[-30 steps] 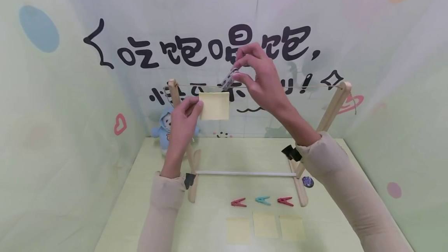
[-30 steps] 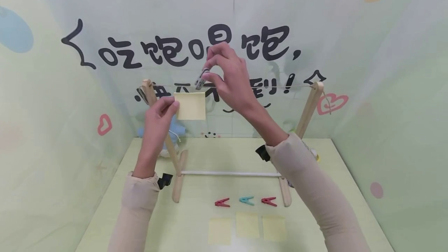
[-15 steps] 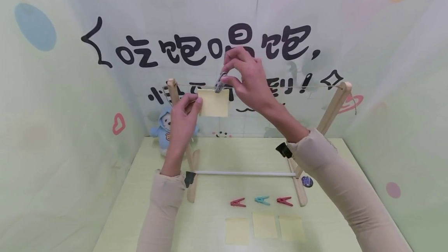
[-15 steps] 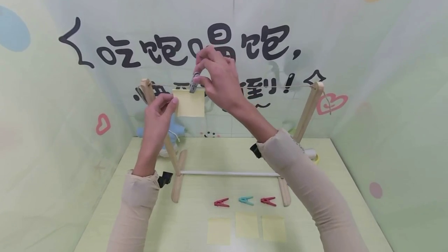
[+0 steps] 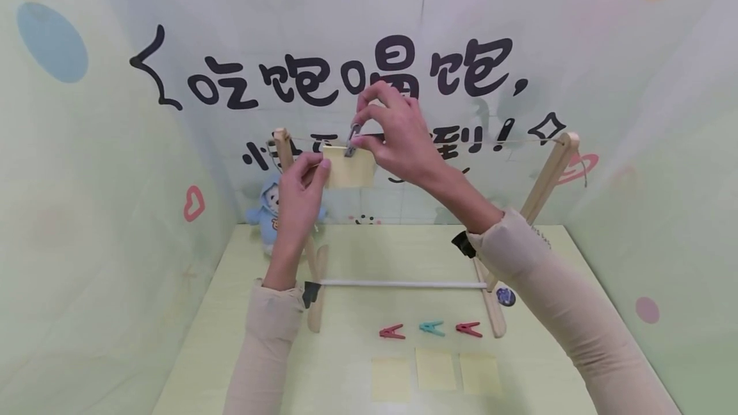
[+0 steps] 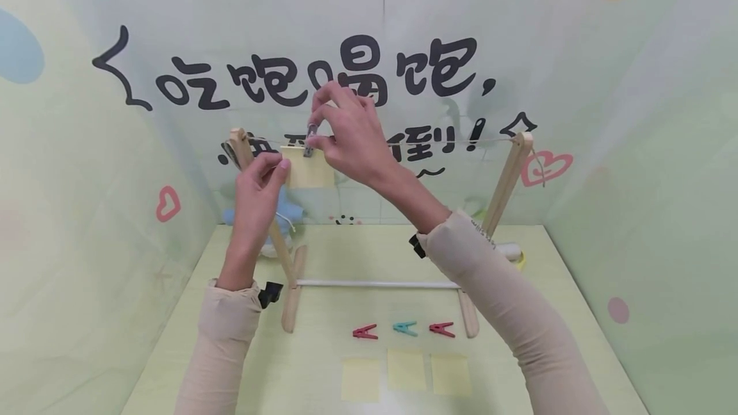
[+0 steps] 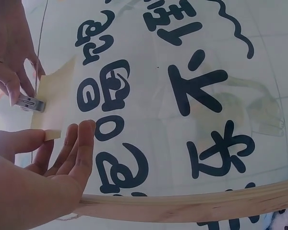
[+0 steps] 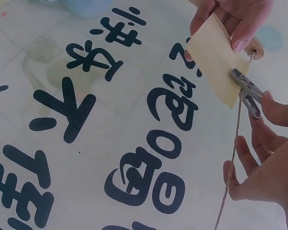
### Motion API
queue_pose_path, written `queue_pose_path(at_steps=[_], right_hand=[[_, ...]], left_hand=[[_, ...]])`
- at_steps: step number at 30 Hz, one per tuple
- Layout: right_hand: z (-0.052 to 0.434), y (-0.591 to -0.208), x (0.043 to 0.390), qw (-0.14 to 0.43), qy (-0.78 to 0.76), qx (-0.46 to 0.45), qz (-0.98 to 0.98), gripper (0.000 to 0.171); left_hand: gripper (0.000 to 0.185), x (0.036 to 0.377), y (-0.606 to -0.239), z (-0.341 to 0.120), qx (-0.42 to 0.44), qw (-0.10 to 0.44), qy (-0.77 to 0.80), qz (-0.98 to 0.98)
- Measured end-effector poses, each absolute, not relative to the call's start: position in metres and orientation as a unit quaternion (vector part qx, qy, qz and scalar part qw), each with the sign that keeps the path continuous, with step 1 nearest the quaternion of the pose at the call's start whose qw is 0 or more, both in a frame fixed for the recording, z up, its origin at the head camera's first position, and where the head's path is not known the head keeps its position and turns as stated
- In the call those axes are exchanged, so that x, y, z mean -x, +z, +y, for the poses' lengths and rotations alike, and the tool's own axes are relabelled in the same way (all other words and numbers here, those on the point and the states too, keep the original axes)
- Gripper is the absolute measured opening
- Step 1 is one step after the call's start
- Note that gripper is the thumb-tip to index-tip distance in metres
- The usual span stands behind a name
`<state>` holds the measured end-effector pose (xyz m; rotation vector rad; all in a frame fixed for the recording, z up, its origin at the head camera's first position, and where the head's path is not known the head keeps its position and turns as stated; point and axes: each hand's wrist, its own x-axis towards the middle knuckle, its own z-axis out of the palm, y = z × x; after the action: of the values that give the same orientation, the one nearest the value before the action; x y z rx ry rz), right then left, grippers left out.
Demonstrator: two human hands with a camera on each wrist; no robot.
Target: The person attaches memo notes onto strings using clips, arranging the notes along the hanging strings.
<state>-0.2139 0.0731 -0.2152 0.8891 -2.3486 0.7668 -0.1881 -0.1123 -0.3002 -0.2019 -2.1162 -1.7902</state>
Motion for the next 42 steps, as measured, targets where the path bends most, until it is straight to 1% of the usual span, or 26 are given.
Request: queue_pose_path(at_steps=[10, 14, 17, 19, 24, 28, 32, 36, 39, 42], right_hand=[[0.077, -0.217, 0.215, 0.211, 0.289, -0.312, -0.88, 0.029], [0.082, -0.22, 0.215, 0.206, 0.294, -0.324, -0.875, 0.043], [0.089, -0.223, 0.211, 0.215, 0.316, -0.34, -0.86, 0.051], [0.097, -0.224, 0.204, 0.228, 0.333, -0.344, -0.848, 0.05], [0.125, -0.239, 0.177, 0.271, 0.372, -0.339, -0.821, 0.036], [0.147, -0.262, 0.154, 0.282, 0.383, -0.335, -0.813, 0.034], [0.16, -0.287, 0.135, 0.279, 0.38, -0.328, -0.819, 0.035], [0.168, -0.309, 0.121, 0.258, 0.373, -0.331, -0.827, 0.036], [0.172, -0.325, 0.114, 0.237, 0.373, -0.329, -0.834, 0.035], [0.175, -0.341, 0.11, 0.222, 0.376, -0.32, -0.841, 0.034]], left_hand=[[0.022, 0.191, -0.306, -0.109, 0.064, 0.189, -0.633, -0.748], [0.025, 0.192, -0.306, -0.109, 0.053, 0.178, -0.634, -0.751], [0.028, 0.192, -0.307, -0.11, 0.044, 0.165, -0.636, -0.752], [0.029, 0.192, -0.308, -0.111, 0.041, 0.158, -0.638, -0.752], [0.032, 0.192, -0.31, -0.11, 0.049, 0.155, -0.646, -0.746], [0.033, 0.192, -0.312, -0.11, 0.052, 0.154, -0.647, -0.745], [0.035, 0.191, -0.319, -0.111, 0.062, 0.134, -0.653, -0.743], [0.038, 0.188, -0.336, -0.113, 0.089, 0.108, -0.66, -0.738], [0.037, 0.185, -0.358, -0.114, 0.103, 0.095, -0.664, -0.735], [0.033, 0.178, -0.389, -0.114, 0.1, 0.083, -0.661, -0.739]])
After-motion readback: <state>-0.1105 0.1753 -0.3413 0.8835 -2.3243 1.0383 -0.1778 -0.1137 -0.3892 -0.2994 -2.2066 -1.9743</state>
